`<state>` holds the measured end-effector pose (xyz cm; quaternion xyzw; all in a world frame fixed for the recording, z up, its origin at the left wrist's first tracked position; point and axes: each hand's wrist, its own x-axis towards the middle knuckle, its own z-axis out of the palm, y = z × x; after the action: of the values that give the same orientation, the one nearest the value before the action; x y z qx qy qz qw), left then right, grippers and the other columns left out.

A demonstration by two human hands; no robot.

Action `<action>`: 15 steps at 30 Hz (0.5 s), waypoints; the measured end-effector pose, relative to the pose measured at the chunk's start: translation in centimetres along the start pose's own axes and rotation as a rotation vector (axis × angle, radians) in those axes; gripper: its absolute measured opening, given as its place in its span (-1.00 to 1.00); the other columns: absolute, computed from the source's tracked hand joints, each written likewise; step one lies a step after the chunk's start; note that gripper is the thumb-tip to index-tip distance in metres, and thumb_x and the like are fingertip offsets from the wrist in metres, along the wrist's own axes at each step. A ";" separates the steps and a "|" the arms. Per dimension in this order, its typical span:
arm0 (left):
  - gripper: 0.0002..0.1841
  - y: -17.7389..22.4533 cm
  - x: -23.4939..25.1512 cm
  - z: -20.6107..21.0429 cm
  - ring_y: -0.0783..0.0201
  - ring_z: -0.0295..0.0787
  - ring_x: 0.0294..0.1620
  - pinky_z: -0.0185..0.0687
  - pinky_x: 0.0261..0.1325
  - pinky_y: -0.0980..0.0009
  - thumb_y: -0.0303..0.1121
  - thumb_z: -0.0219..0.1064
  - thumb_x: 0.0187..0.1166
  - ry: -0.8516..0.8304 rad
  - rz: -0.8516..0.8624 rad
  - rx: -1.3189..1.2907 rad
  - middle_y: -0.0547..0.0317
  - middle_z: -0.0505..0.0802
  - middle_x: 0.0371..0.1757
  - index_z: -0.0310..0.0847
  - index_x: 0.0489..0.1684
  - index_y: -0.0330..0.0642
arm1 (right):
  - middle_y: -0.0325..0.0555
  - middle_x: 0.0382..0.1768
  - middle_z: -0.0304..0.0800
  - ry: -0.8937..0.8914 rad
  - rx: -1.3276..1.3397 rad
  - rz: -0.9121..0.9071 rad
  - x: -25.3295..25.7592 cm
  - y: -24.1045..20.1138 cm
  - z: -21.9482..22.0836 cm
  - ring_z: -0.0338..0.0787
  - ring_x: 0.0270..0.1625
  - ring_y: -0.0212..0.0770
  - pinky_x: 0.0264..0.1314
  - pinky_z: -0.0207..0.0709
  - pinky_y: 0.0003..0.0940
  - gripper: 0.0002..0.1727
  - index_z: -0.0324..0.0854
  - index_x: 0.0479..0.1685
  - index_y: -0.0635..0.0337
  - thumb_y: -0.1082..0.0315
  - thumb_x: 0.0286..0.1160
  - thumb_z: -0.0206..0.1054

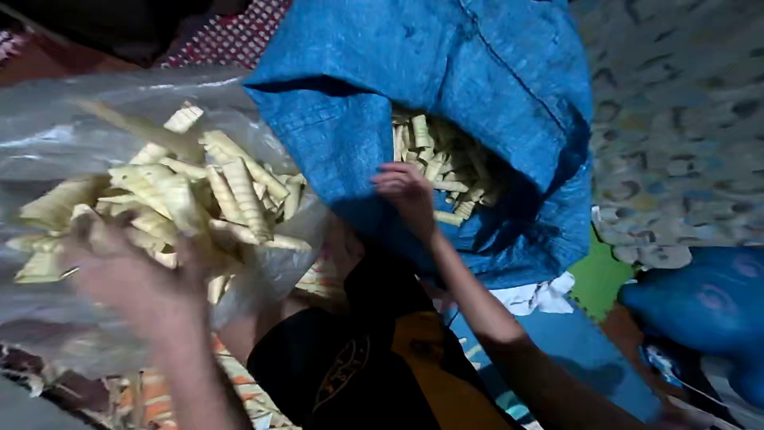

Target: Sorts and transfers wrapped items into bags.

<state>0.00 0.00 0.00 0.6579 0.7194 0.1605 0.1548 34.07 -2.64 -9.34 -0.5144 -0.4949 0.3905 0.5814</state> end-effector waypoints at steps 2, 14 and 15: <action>-0.53 8.3 -0.9 4.1 -0.49 0.43 0.54 0.25 0.58 -0.37 -0.31 0.24 0.69 -0.086 0.277 -0.167 -0.59 0.54 0.49 0.49 0.40 -0.55 | -0.02 -0.06 0.85 0.257 -0.193 0.251 -1.6 2.2 -6.9 0.87 -0.11 -0.30 0.01 0.81 -0.31 -0.71 0.55 0.21 0.47 0.53 0.57 0.25; -0.19 20.2 -0.6 33.1 -0.17 0.72 0.37 0.63 0.40 -0.06 -0.01 0.29 0.70 -0.441 -0.059 -0.524 -0.41 0.68 0.41 0.10 0.73 -0.47 | 0.38 0.19 0.71 0.397 -0.505 0.882 -0.9 13.8 -7.1 0.75 0.24 0.25 0.32 0.61 0.20 -0.11 0.33 0.55 0.35 0.38 0.13 0.71; -0.27 21.9 1.1 29.4 -0.18 0.61 0.50 0.46 0.55 -0.05 -0.17 0.26 0.77 -0.625 -0.181 -0.549 -0.43 0.61 0.50 0.05 0.76 -0.49 | 0.41 0.18 0.73 0.362 -0.558 0.849 -0.6 13.6 -6.6 0.77 0.23 0.29 0.30 0.61 0.23 -0.15 0.35 0.55 0.36 0.38 0.17 0.68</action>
<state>32.29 3.68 -16.96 0.5433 0.6235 0.1246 0.5482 41.16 -2.41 -22.73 -0.8632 -0.2203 0.3499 0.2897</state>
